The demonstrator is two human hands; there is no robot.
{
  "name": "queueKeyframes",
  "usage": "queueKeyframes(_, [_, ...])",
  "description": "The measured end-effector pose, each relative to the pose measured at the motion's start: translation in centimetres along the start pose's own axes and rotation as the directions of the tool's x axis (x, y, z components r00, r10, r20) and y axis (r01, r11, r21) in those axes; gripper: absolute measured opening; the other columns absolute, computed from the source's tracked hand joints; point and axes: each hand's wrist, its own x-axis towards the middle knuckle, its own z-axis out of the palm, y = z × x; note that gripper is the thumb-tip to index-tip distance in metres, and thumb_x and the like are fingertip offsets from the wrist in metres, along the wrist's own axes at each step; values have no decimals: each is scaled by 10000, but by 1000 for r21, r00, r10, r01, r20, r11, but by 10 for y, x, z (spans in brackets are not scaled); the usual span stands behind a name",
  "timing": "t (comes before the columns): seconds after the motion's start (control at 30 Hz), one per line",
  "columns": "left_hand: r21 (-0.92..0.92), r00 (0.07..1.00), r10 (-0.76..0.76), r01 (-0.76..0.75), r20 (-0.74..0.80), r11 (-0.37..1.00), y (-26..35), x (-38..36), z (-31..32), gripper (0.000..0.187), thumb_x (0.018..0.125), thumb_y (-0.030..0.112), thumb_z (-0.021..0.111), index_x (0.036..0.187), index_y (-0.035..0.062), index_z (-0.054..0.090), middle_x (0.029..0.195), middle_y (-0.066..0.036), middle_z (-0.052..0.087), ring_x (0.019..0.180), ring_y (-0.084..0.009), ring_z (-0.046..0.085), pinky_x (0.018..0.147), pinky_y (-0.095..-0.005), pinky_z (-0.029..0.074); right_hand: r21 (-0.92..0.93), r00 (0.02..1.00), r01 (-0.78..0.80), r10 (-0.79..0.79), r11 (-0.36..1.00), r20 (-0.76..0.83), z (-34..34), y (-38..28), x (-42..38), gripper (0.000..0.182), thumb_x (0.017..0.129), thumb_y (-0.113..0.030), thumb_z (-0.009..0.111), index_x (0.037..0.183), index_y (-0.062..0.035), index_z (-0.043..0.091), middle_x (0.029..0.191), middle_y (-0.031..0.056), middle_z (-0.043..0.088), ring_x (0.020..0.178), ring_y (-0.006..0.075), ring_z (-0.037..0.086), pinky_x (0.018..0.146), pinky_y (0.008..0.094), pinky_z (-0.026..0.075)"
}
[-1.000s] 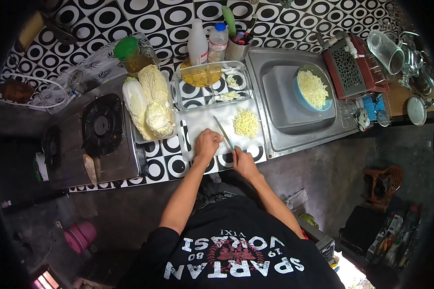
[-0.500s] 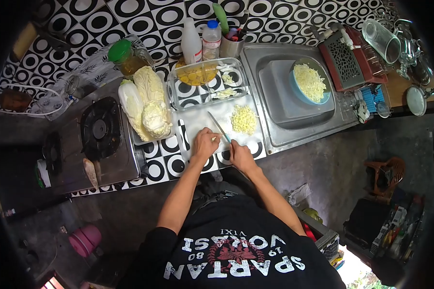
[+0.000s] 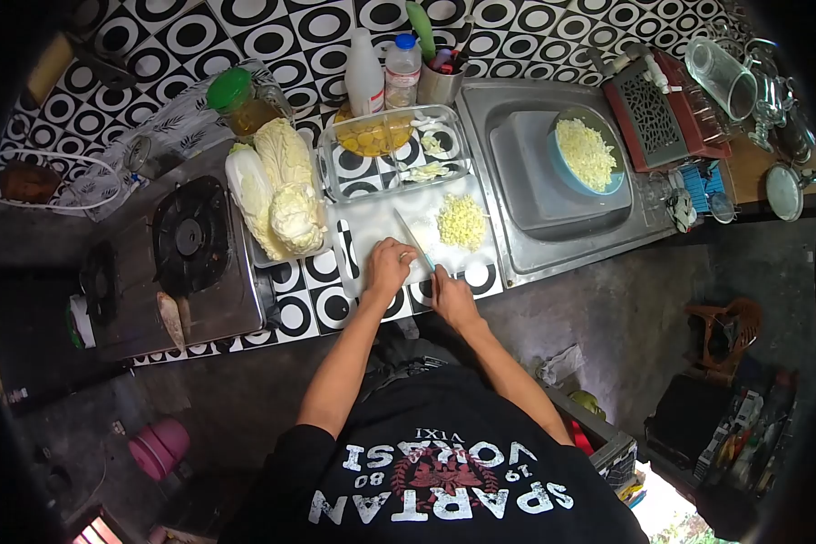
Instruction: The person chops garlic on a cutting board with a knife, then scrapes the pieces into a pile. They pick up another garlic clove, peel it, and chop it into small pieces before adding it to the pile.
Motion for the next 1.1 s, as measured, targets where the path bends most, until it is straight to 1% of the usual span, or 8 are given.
queueKeyframes(0.27, [-73,997,-67,64,-41,995,3,-1,-2,75,684,104,714,723,55,673,746,-103,578,748,-286,562,690,-378,448,-53,999,14,-12,998,43,-8,-6,-11,146,895,-152,464,904,-8,486,629,289,558,646,471,566,594,552,445])
queueKeyframes(0.33, [-97,995,-93,89,-40,991,2,-1,-2,74,680,101,718,723,54,680,734,-103,574,729,-279,564,672,-372,447,22,1000,-19,19,1000,4,1,-3,-16,145,894,-152,467,906,-8,481,630,285,561,642,469,567,579,543,448])
queueKeyframes(0.43, [-89,998,-60,57,-33,994,-3,-1,-2,77,683,118,722,725,59,697,732,-102,569,700,-268,568,647,-364,447,64,998,6,-2,998,-66,11,-1,-11,150,896,-155,463,908,-6,477,632,283,562,641,472,566,570,540,447])
queueKeyframes(0.6, [-18,999,9,-10,-44,1000,-9,-2,0,93,677,128,696,748,70,711,733,-95,570,707,-261,577,666,-348,469,19,998,39,-38,999,-42,-2,-5,8,147,894,-141,465,921,0,500,624,282,553,632,472,559,569,532,444])
queueKeyframes(0.77, [-46,999,-34,32,-43,998,-8,-3,2,110,668,122,685,764,75,712,733,-92,572,697,-260,579,668,-342,477,17,999,36,-37,999,23,-7,-3,-6,162,901,-160,451,921,-4,489,620,283,555,634,472,564,584,540,448])
queueKeyframes(0.83, [-55,998,-53,51,-40,997,-8,-1,0,113,667,120,688,768,76,712,732,-92,574,694,-260,580,665,-343,477,26,1000,-7,7,1000,-3,-1,-2,-18,168,905,-167,447,926,-6,491,608,281,552,625,465,566,578,539,448])
queueKeyframes(1.0, [-79,999,-52,52,11,996,-7,1,-4,119,661,113,697,776,84,711,731,-103,579,683,-255,583,654,-346,477,78,992,71,-62,994,-110,19,5,-3,181,898,-135,466,987,12,523,601,269,546,590,450,560,532,513,440])
queueKeyframes(1.1, [-103,1000,-29,30,11,994,-10,1,-3,120,667,114,703,783,84,708,730,-109,580,667,-254,585,644,-347,477,17,998,43,-43,999,-38,9,-2,15,171,896,-126,460,958,17,531,611,276,544,604,457,558,539,520,435])
